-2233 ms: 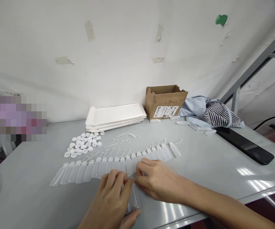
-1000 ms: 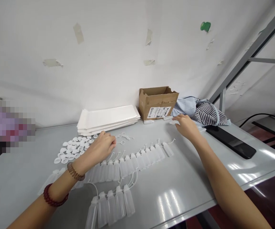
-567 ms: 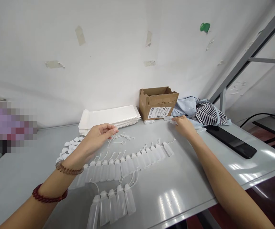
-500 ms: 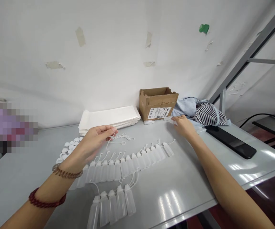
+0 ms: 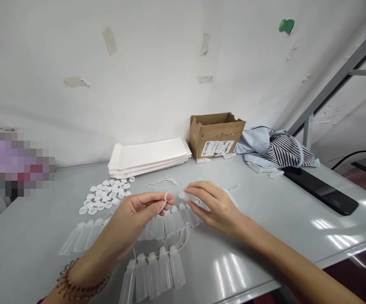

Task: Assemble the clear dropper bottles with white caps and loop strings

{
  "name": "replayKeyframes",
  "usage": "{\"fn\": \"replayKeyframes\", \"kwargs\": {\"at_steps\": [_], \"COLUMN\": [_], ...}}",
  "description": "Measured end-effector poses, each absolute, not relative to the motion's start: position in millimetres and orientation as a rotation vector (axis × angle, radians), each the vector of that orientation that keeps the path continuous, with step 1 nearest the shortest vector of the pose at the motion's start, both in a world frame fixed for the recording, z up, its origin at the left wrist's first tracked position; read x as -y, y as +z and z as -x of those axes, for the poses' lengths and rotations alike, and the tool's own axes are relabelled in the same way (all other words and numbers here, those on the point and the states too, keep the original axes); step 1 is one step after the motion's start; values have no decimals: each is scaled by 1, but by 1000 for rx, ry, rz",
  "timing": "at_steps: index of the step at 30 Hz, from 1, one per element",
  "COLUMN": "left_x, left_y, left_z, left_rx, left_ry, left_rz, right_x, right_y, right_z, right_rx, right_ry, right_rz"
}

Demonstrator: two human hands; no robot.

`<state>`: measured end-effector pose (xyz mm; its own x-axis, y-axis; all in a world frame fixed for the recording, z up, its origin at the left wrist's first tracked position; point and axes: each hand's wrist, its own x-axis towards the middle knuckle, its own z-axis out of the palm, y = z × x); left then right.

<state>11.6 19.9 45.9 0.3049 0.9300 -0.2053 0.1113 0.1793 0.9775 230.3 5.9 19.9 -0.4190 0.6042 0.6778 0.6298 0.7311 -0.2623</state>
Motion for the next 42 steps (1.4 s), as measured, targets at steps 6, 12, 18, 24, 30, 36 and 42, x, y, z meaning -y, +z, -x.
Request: {"fn": "replayKeyframes", "kwargs": {"at_steps": [6,12,18,24,30,36,42], "left_x": [-14,-7,-4,-2,-2,3,3], "left_y": [43,45,40,36,37,32,33], "left_z": [-15,-19,-21,-21,-23,-27,-27], "left_rx": [-1172,-1193,-1240,-1273,-1218,-1220,-1192], "left_ry": [846,916,947,967,943,955,997], "left_rz": [-1384,-1684,-1766,-1737,-1837,-1975,-2088], "right_x": [-1,3,6,7,10,15,13], "right_y": [18,18,17,18,14,10,15], "right_z": [-225,-219,-217,-216,-213,-212,-212], "right_rx": [2172,2174,2183,2165,2143,2039,2030], "right_ry": [19,67,105,104,129,315,328], "right_rz": [906,883,870,856,812,823,795]}}
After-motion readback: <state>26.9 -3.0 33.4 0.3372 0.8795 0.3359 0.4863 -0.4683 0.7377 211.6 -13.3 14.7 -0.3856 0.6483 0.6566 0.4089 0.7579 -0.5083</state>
